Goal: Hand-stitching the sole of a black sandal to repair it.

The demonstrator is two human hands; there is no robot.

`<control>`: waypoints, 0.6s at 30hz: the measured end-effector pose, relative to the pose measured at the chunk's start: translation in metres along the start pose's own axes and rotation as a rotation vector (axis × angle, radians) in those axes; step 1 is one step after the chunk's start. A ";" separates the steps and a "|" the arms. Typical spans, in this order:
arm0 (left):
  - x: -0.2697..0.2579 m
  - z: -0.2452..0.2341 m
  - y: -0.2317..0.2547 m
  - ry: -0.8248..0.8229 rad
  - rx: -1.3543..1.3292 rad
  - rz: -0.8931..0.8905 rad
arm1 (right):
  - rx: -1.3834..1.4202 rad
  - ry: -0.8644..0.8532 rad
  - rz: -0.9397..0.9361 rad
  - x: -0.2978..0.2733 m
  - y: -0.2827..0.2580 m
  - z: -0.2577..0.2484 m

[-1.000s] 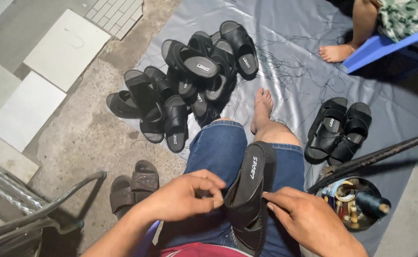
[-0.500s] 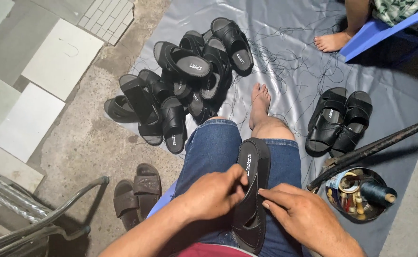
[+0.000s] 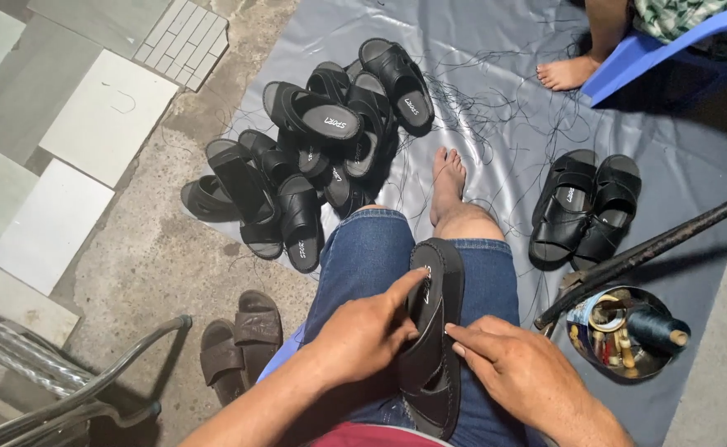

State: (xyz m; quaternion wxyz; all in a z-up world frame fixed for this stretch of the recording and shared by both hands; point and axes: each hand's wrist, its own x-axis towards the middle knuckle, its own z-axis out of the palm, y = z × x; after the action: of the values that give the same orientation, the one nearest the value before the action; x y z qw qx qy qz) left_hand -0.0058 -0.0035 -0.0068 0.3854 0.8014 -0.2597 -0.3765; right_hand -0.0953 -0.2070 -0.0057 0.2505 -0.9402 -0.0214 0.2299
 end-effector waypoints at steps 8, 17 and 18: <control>-0.003 -0.010 0.005 -0.131 -0.095 0.191 | 0.063 0.077 -0.010 -0.003 -0.002 0.003; 0.002 -0.004 -0.014 -0.094 -0.088 0.177 | -0.172 -0.110 0.369 -0.021 0.011 -0.058; 0.000 -0.004 -0.009 -0.094 -0.092 0.181 | -0.177 -0.111 0.373 -0.023 0.011 -0.057</control>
State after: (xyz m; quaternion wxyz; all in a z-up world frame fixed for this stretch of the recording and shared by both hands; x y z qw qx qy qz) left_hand -0.0009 0.0032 -0.0125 0.4416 0.7375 -0.3312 -0.3890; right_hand -0.0911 -0.2466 0.0422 0.1188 -0.9321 0.1192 0.3207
